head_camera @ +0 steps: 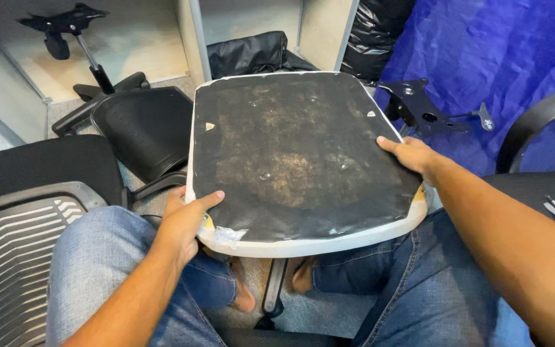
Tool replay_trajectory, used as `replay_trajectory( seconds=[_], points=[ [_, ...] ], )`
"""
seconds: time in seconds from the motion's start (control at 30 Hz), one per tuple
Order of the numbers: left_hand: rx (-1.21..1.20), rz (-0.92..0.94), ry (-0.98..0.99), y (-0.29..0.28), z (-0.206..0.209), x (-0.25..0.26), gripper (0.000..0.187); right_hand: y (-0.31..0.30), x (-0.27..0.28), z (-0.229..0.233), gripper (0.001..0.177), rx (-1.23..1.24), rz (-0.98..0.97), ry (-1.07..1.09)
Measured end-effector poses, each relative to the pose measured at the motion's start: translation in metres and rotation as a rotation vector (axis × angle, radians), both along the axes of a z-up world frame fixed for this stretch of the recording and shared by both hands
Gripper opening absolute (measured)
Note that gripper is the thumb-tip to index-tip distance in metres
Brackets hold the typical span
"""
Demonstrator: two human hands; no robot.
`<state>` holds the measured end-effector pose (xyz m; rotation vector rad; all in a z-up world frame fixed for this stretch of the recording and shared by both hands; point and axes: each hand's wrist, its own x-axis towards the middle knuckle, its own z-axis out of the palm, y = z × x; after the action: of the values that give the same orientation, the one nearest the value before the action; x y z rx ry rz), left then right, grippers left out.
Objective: The person uses a screwdriver to remove screws from the metal base attached to an office chair seat. After detaching the base, they lift the seat cushion and set it aside.
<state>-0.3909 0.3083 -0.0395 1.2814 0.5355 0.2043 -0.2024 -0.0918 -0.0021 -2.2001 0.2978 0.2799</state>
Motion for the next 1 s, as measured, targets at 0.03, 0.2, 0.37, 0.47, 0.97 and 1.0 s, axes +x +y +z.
replay_trajectory(
  seconds=[0.03, 0.2, 0.37, 0.47, 0.97, 1.0],
  points=[
    [-0.029, -0.029, -0.018, 0.007, 0.000, 0.002, 0.051, 0.003, -0.003, 0.003, 0.069, 0.070, 0.010, 0.056],
    [-0.094, -0.063, -0.072, 0.040, -0.003, 0.016, 0.034, 0.022, -0.020, 0.004, 0.063, 0.266, -0.003, 0.135],
    [-0.132, -0.017, -0.044, 0.058, -0.006, 0.014, 0.032, 0.037, -0.027, -0.004, 0.065, 0.181, -0.060, -0.003],
    [-0.108, -0.013, -0.112, 0.056, -0.012, 0.006, 0.031, 0.035, -0.014, -0.004, 0.064, 0.181, -0.023, 0.028],
    [-0.059, -0.266, -0.054, -0.025, -0.004, -0.003, 0.085, 0.040, -0.004, 0.013, 0.081, -0.640, -0.038, -0.125],
    [-0.062, -0.262, -0.007, -0.025, -0.001, -0.004, 0.089, 0.050, -0.011, 0.013, 0.081, -0.667, 0.001, -0.140]
  ],
)
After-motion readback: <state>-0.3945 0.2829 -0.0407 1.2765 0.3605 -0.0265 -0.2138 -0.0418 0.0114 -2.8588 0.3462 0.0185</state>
